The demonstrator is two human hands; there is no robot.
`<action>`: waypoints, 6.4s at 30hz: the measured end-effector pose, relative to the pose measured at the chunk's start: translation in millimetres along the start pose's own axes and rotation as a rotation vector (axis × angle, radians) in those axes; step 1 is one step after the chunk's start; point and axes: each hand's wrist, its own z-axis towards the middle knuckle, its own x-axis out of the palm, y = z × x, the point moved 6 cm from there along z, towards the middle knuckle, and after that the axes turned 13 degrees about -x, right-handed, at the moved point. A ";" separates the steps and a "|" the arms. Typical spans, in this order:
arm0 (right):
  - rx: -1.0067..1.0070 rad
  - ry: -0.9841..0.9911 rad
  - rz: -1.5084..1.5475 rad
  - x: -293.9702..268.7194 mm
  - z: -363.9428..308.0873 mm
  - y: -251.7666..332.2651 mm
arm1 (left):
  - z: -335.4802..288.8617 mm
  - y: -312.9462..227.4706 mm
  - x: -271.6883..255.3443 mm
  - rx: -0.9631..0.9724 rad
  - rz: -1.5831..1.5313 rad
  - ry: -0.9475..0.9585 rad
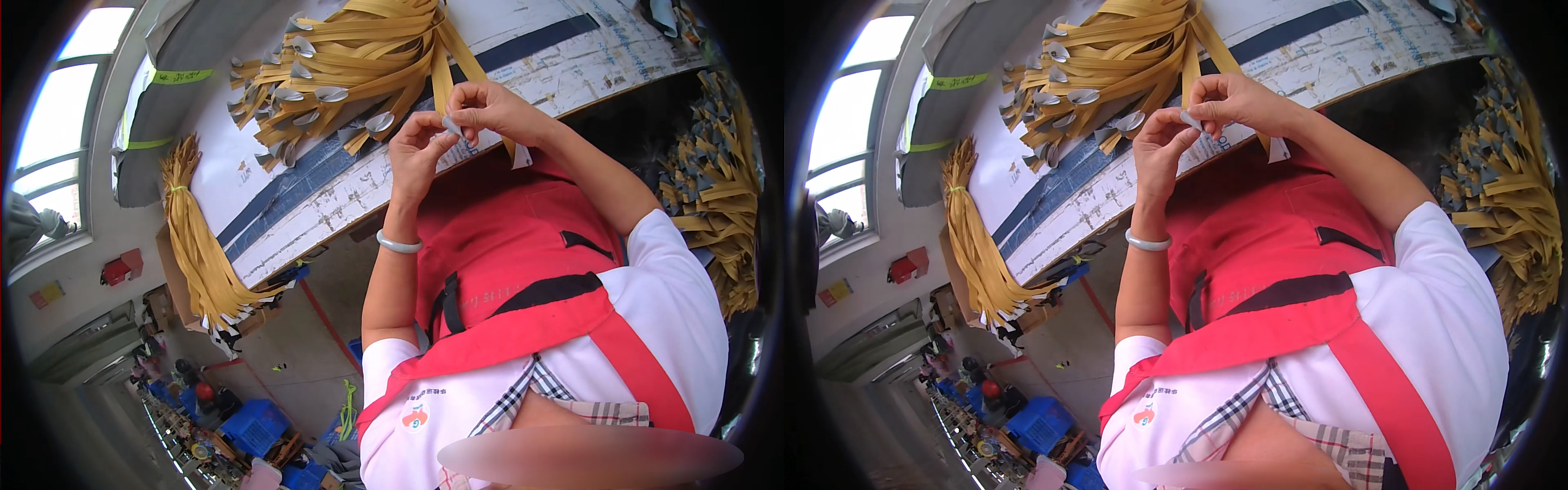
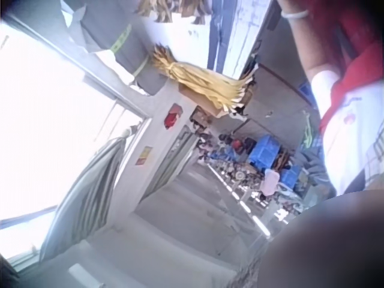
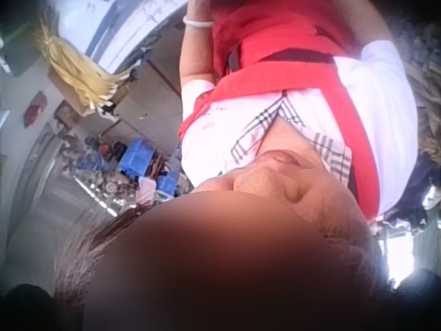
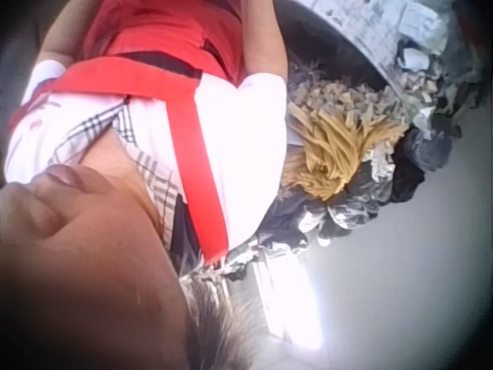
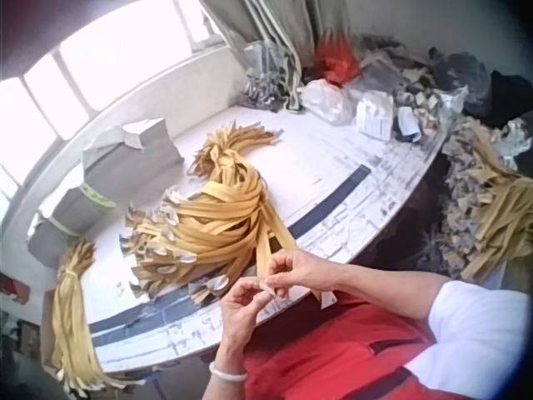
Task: Attaching plastic sliders or pull tabs to yellow zipper tapes on a factory workbench.
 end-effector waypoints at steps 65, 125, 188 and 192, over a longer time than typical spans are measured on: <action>-0.282 0.495 -1.521 -18.8 -97.5 7.5 | -47.3 42.2 36.3 -0.002 0.606 -0.052; 0.155 0.079 -0.252 30.2 -13.0 31.5 | -32.8 3.2 13.1 0.008 -0.310 0.004; 0.314 -0.374 -0.984 -213.3 321.8 22.4 | -86.8 -28.9 -132.3 0.284 0.949 -0.871; 0.306 -0.618 -1.155 -196.4 345.7 -2.2 | -84.8 -31.2 -132.5 0.270 0.948 -0.860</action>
